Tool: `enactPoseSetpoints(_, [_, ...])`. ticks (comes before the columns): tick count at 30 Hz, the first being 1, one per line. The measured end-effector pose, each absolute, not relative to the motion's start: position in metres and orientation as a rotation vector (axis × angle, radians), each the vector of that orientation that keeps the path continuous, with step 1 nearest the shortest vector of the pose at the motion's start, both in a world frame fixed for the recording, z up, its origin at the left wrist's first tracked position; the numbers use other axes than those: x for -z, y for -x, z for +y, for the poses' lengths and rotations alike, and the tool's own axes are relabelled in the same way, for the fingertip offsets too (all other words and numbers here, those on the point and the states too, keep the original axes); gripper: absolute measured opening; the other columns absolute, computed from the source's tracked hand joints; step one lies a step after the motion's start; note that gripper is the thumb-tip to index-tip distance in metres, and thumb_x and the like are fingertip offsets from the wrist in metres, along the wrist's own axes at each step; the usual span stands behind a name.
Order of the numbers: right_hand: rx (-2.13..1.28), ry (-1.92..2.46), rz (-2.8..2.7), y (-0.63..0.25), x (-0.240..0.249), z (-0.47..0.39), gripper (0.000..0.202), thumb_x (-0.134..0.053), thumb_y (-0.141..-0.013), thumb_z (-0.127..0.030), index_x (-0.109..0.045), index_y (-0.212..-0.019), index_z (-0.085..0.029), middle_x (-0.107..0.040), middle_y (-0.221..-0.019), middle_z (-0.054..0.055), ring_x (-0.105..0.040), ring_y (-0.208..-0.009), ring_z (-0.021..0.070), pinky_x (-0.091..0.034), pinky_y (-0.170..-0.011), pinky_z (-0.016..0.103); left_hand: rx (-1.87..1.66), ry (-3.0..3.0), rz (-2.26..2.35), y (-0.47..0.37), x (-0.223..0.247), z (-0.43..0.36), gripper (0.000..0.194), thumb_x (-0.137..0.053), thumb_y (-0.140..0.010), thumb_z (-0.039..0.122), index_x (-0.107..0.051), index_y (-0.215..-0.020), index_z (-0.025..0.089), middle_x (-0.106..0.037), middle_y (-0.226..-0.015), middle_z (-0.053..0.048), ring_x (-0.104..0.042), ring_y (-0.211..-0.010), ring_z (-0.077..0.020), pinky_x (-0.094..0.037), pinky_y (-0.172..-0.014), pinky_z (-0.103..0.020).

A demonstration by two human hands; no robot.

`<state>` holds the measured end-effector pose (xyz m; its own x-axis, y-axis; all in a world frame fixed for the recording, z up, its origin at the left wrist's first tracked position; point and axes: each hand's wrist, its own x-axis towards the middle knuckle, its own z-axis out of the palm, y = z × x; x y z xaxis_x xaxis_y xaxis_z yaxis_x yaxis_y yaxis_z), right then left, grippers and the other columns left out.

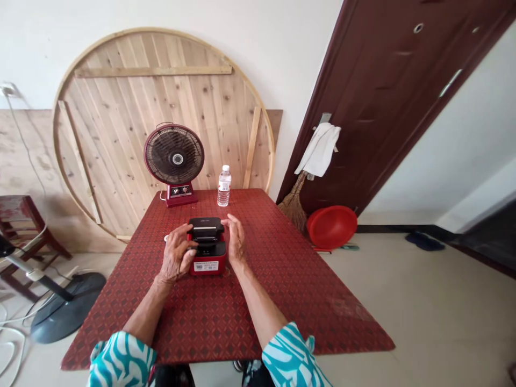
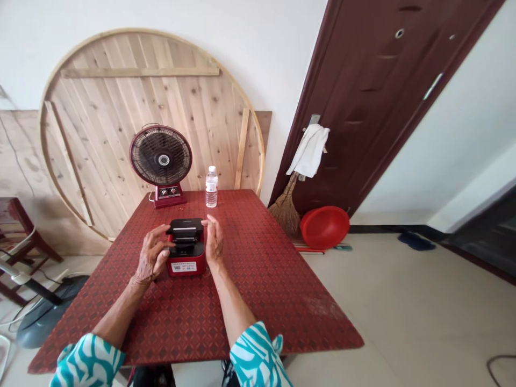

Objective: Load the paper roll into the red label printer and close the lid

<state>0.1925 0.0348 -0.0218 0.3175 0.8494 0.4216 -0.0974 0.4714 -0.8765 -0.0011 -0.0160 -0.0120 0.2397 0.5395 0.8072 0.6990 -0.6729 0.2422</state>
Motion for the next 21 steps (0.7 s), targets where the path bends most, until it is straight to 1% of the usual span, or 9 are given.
enactPoseSetpoints(3, [-0.701, 0.89, -1.077, -0.19, 0.029, 0.02, 0.038, -0.043, -0.092, -0.051, -0.067, -0.103, -0.024, -0.071, -0.106, 0.004, -0.061, -0.107, 0.0198, -0.039, -0.105, 0.038, 1.414, 2.304, -1.37, 0.004, 0.012, -0.012, 0.049, -0.026, -0.099, 0.045, -0.067, -0.107, 0.019, -0.066, -0.117, -0.013, -0.057, -0.112, -0.0245, -0.04, -0.099, -0.043])
enactPoseSetpoints(5, [-0.681, 0.886, -1.096, -0.188, 0.031, 0.015, 0.038, -0.042, -0.092, -0.052, -0.069, -0.096, -0.024, -0.069, -0.115, 0.005, -0.058, -0.115, 0.0207, -0.038, -0.107, 0.038, 1.355, 2.331, -1.428, 0.005, 0.012, -0.01, 0.047, -0.028, -0.099, 0.043, -0.069, -0.107, 0.021, -0.07, -0.109, -0.011, -0.059, -0.107, -0.0237, -0.039, -0.099, -0.042])
enactPoseSetpoints(7, [-0.663, 0.865, -1.126, -0.187, 0.033, 0.013, 0.039, -0.041, -0.093, -0.053, -0.069, -0.096, -0.025, -0.068, -0.12, 0.005, -0.057, -0.119, 0.0215, -0.037, -0.108, 0.039, 1.323, 2.349, -1.435, 0.005, 0.012, -0.008, 0.046, -0.029, -0.1, 0.041, -0.072, -0.1, 0.023, -0.072, -0.106, -0.009, -0.06, -0.105, -0.0237, -0.037, -0.099, -0.043])
enactPoseSetpoints(9, [-0.652, 0.842, -1.158, -0.187, 0.036, 0.013, 0.039, -0.041, -0.093, -0.053, -0.068, -0.101, -0.026, -0.069, -0.117, 0.005, -0.057, -0.119, 0.0217, -0.037, -0.109, 0.04, 1.329, 2.334, -1.445, 0.005, 0.012, -0.007, 0.046, -0.03, -0.1, 0.039, -0.073, -0.098, 0.024, -0.073, -0.106, -0.008, -0.059, -0.107, -0.0243, -0.035, -0.101, -0.045])
enactPoseSetpoints(12, [-0.632, 0.827, -1.196, -0.188, 0.04, 0.012, 0.039, -0.042, -0.093, -0.052, -0.067, -0.109, -0.026, -0.071, -0.11, 0.005, -0.06, -0.114, 0.0223, -0.037, -0.108, 0.041, 1.34, 2.311, -1.459, 0.004, 0.013, -0.008, 0.045, -0.032, -0.1, 0.036, -0.075, -0.097, 0.025, -0.075, -0.105, -0.007, -0.058, -0.112, -0.0253, -0.032, -0.105, -0.048])
enactPoseSetpoints(16, [-0.63, 0.809, -1.243, -0.189, 0.045, 0.01, 0.038, -0.044, -0.093, -0.051, -0.067, -0.113, -0.027, -0.072, -0.106, 0.005, -0.062, -0.11, 0.0226, -0.038, -0.107, 0.042, 1.362, 2.329, -1.497, 0.004, 0.014, -0.009, 0.044, -0.034, -0.099, 0.039, -0.075, -0.095, 0.025, -0.075, -0.105, -0.006, -0.059, -0.114, -0.0256, -0.029, -0.109, -0.051])
enactPoseSetpoints(19, [-0.666, 0.801, -1.188, -0.188, 0.05, 0.011, 0.039, -0.043, -0.093, -0.052, -0.066, -0.113, -0.027, -0.071, -0.112, 0.005, -0.06, -0.114, 0.0221, -0.038, -0.108, 0.041, 1.467, 2.405, -1.553, 0.007, 0.013, -0.011, 0.045, -0.033, -0.099, 0.042, -0.074, -0.098, 0.024, -0.072, -0.112, -0.007, -0.06, -0.113, -0.0242, -0.037, -0.106, -0.047])
enactPoseSetpoints(21, [-0.697, 0.818, -1.092, -0.187, 0.055, 0.015, 0.042, -0.042, -0.093, -0.053, -0.064, -0.116, -0.026, -0.068, -0.12, 0.006, -0.058, -0.118, 0.0218, -0.038, -0.109, 0.041, 1.602, 2.391, -1.61, 0.011, 0.011, -0.012, 0.041, -0.038, -0.096, 0.045, -0.072, -0.104, 0.022, -0.07, -0.115, -0.009, -0.062, -0.111, -0.0236, -0.045, -0.099, -0.042])
